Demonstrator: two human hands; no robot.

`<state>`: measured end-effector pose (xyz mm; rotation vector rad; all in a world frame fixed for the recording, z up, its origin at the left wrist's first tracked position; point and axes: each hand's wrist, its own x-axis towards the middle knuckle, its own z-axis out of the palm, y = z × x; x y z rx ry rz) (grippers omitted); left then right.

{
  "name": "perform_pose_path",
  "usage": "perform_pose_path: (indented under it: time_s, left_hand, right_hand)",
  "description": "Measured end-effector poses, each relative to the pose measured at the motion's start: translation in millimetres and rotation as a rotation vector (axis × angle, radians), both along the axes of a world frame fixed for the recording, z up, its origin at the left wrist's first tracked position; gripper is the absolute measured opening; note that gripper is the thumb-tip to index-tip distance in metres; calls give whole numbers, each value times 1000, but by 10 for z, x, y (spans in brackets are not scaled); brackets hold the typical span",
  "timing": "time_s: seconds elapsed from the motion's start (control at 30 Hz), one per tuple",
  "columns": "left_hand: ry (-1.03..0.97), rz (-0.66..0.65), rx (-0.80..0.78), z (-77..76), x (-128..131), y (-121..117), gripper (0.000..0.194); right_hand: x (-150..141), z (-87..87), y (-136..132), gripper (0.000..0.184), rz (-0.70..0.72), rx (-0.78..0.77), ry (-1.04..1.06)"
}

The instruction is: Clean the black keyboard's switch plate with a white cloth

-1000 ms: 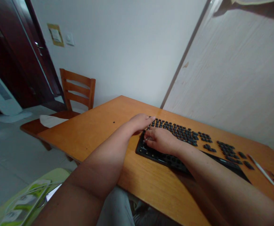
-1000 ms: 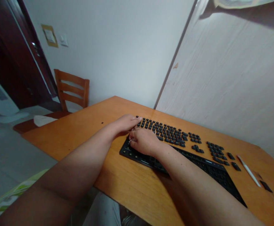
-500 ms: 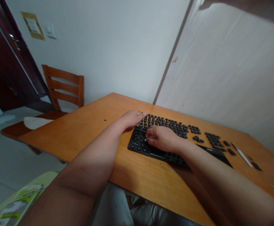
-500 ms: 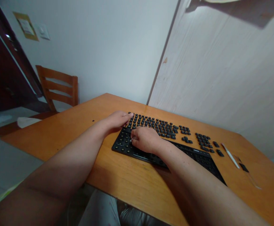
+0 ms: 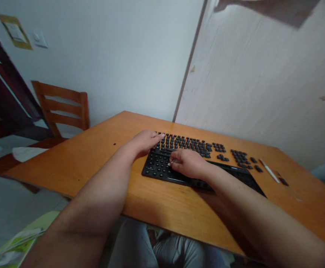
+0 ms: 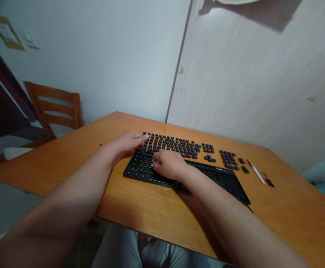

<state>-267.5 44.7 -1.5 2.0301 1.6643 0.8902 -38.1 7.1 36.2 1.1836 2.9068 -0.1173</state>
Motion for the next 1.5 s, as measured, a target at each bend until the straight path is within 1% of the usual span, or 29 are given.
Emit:
perform_pose_path:
  time_s: [0.1, 0.27, 0.5, 0.6, 0.7, 0.87, 0.97, 1.07, 1.23, 1.33, 1.4, 1.5]
  left_hand:
    - [17, 6, 21, 7, -6, -14, 63]
    - [124, 7, 41, 8, -44, -6, 62]
    - [220, 12, 28, 41, -63, -10, 60]
    - [232, 13, 36, 56, -57, -9, 58]
    - [224, 9, 10, 71, -42, -26, 57]
    - [211, 51, -14, 125, 13, -86, 55]
    - [180, 31, -34, 162, 32, -115, 53]
    - [116, 19, -101, 198, 23, -128, 50]
    - [-12, 42, -270, 263, -2, -107, 45]
    - [-55, 94, -317, 260, 21, -75, 43]
    - [-49, 175, -293, 221, 53, -60, 42]
    - [-19, 328, -229, 137, 109, -74, 45]
  right_hand:
    - [26, 20, -13, 18, -27, -4, -1]
    - [140, 45, -29, 20, -74, -15, -9]
    - [308, -6, -38, 22, -106, 9, 22]
    - [359, -7, -65, 21, -123, 16, 28]
    - [392, -3, -96, 19, -136, 20, 24]
    - [409, -13, -111, 17, -131, 26, 28]
    - [409, -26, -100, 17, -121, 30, 48]
    - [414, -46, -83, 17, -115, 22, 64]
    - [421, -70, -67, 17, -106, 17, 70]
    - [427, -65, -71, 17, -108, 15, 69]
    - [433, -58, -76, 17, -107, 18, 72]
    - [441, -50, -79, 17, -107, 21, 72]
